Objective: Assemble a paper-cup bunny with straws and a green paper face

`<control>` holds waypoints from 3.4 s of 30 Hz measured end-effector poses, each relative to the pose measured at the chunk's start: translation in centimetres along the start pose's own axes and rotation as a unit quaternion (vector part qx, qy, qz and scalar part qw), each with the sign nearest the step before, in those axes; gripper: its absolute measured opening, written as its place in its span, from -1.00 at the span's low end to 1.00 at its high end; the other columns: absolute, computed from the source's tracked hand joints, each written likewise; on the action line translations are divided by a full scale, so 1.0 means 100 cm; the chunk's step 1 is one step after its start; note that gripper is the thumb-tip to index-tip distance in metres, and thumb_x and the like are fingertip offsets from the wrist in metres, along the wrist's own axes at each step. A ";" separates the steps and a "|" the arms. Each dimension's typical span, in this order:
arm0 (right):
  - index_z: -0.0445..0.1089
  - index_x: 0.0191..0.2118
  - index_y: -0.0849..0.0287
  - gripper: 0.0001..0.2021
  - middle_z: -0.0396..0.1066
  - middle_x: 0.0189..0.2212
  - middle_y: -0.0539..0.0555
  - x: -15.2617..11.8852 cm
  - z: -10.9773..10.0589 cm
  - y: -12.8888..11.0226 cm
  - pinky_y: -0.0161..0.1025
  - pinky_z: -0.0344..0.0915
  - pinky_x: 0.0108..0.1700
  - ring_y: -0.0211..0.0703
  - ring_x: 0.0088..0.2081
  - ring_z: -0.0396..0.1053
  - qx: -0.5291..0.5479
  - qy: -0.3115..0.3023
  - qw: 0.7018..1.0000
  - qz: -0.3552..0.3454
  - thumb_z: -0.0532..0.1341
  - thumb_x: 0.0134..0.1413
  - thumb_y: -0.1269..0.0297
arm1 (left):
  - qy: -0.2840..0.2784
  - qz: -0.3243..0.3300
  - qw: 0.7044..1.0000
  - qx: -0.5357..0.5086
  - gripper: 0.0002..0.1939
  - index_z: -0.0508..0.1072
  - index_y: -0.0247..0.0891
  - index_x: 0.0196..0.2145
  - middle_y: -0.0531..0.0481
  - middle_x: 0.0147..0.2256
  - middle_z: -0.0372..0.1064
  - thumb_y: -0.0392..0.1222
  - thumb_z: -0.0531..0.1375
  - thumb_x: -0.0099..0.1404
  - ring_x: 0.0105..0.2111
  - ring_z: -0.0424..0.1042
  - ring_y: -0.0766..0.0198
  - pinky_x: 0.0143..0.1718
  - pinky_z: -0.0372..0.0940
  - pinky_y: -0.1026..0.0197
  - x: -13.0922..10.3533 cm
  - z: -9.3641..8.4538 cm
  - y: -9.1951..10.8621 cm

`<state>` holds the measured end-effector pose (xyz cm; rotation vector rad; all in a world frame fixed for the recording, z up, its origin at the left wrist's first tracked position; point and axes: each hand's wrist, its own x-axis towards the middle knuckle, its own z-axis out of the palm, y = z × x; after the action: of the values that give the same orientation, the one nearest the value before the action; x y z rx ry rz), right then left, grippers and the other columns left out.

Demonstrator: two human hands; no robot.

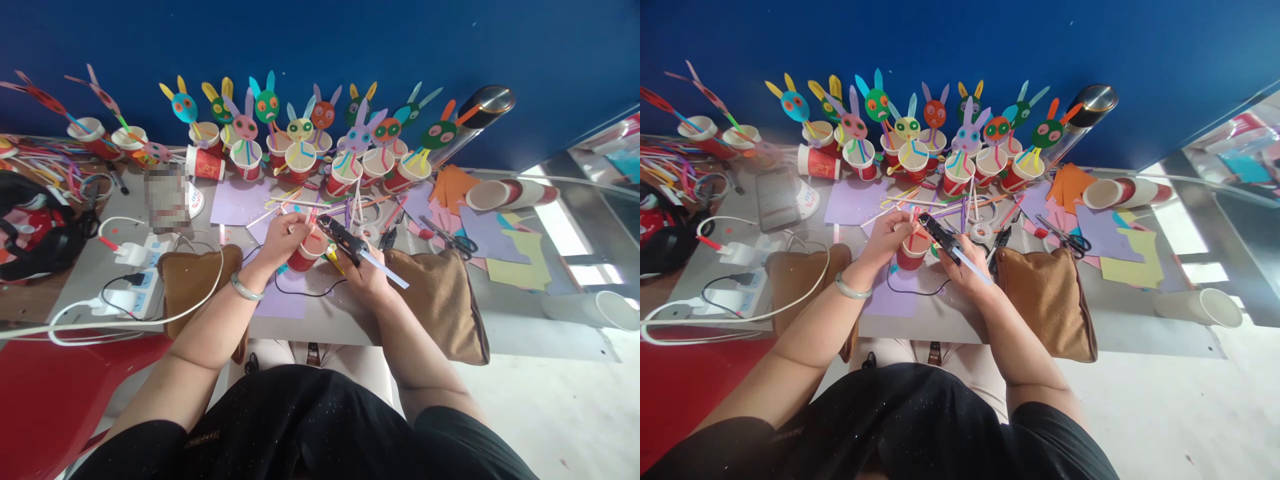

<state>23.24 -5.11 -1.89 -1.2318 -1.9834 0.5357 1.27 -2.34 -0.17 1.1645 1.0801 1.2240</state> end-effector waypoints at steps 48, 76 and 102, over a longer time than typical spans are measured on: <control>0.40 -0.12 0.08 -0.69 0.56 -0.33 0.15 -0.001 0.000 0.002 -0.13 0.45 -0.28 -0.01 -0.36 0.54 -0.054 0.022 0.997 -0.047 0.15 0.44 -0.06 | -0.020 -0.001 1.000 -0.016 -0.71 0.51 -0.26 -0.47 0.11 -0.56 0.34 0.02 0.40 0.13 -0.52 0.27 0.35 -0.41 0.23 0.24 0.003 -0.002 -0.003; 0.41 -0.07 0.07 -0.70 0.61 -0.31 0.15 -0.002 -0.002 -0.002 -0.13 0.49 -0.25 0.02 -0.32 0.59 -0.072 0.021 0.996 -0.045 0.16 0.43 -0.05 | -0.017 -0.013 1.000 0.010 -0.73 0.47 -0.24 -0.47 0.11 -0.55 0.32 0.02 0.33 0.11 -0.50 0.26 0.34 -0.38 0.22 0.22 0.001 -0.001 0.001; 0.40 -0.10 0.07 -0.75 0.63 -0.28 0.18 -0.003 -0.002 -0.006 -0.14 0.46 -0.27 0.00 -0.33 0.58 -0.073 0.021 0.996 -0.053 0.15 0.43 0.01 | -0.019 0.007 0.999 0.038 -0.77 0.52 -0.24 -0.45 0.03 -0.47 0.46 -0.01 0.30 0.12 -0.40 0.37 0.25 -0.31 0.29 0.20 0.001 -0.002 0.000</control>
<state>23.13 -5.63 -1.41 -1.2056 -2.0698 0.3138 1.08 -2.18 -0.19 1.2501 1.1000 1.1763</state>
